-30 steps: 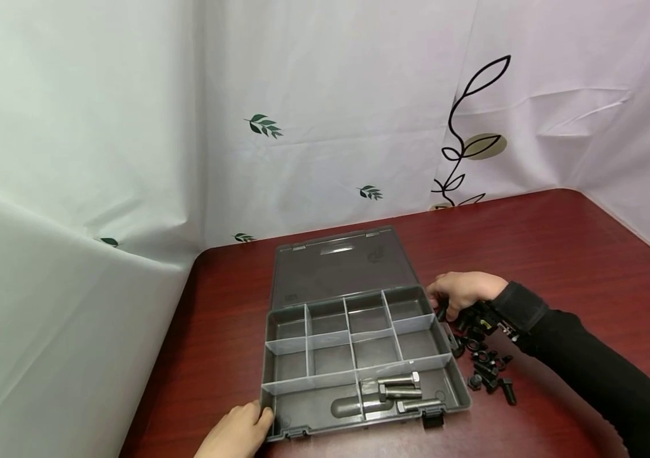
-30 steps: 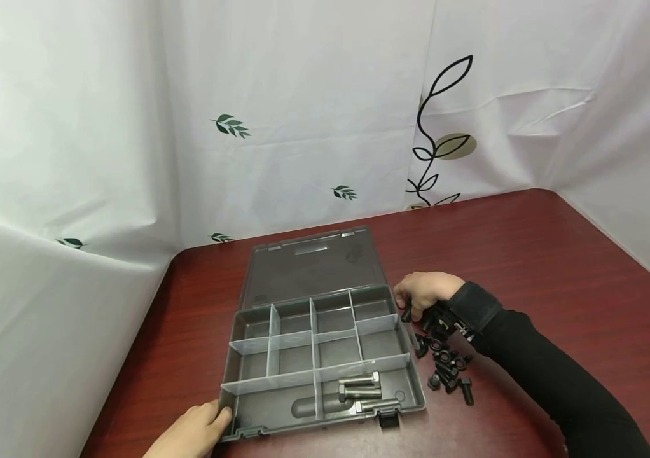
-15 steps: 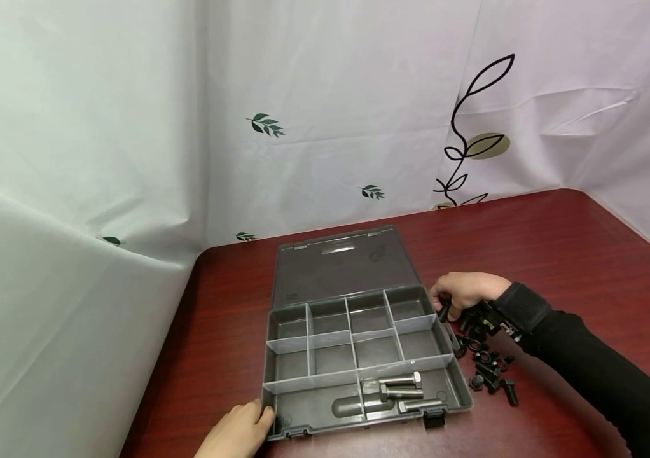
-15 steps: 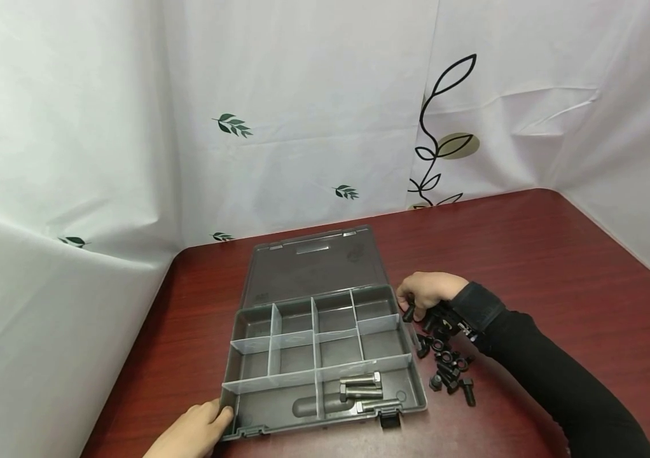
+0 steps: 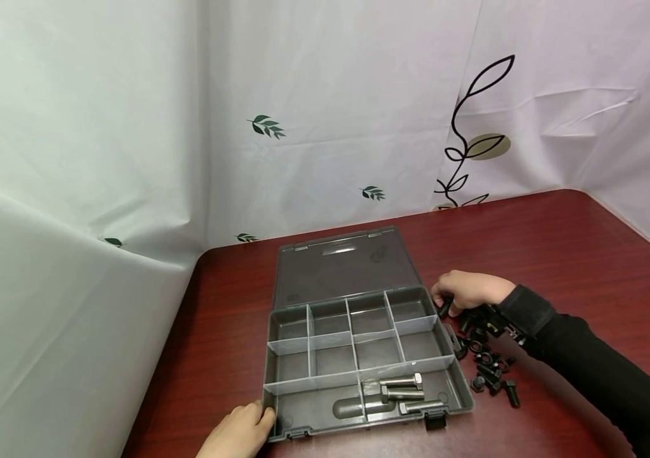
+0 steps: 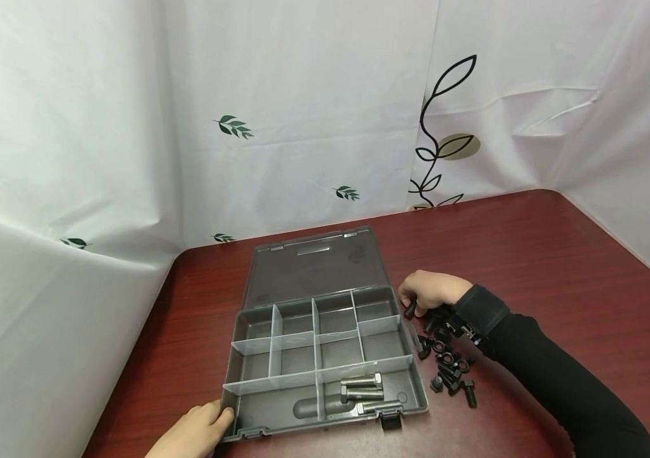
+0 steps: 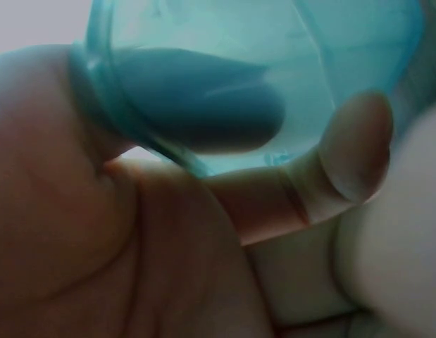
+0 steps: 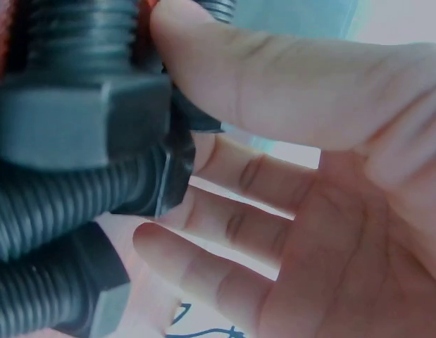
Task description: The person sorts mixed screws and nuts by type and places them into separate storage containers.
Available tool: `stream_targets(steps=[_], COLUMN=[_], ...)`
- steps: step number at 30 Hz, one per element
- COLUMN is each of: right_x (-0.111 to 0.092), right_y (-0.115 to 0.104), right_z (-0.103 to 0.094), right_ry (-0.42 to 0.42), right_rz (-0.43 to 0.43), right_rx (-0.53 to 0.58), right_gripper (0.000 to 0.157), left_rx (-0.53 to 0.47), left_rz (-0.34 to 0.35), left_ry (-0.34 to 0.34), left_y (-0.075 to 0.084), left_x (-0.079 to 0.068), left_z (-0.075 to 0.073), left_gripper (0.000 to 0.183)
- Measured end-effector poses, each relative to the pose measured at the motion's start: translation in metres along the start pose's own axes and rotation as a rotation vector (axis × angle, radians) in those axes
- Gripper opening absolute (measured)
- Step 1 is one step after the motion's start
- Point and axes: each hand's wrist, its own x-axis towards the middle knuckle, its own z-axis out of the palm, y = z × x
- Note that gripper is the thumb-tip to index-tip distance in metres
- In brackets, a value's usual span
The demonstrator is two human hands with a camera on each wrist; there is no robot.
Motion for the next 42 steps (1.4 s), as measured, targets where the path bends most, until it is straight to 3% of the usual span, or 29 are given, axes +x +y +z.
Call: stream_targets(steps=[19, 42], right_x=[-0.012, -0.02], right_y=[0.0, -0.033], right_z=[-0.014, -0.025], right_ry=[0.018, 0.092], right_rz=[0.06, -0.002], right_rx=[-0.036, -0.03], right_gripper=[0.02, 0.015], left_rx=[-0.006, -0.003], left_rz=[0.004, -0.005], left_ry=[-0.016, 0.002], left_y=[-0.001, 0.001], left_x=[0.001, -0.002], left_z=[0.0, -0.001], left_gripper=[0.028, 0.029])
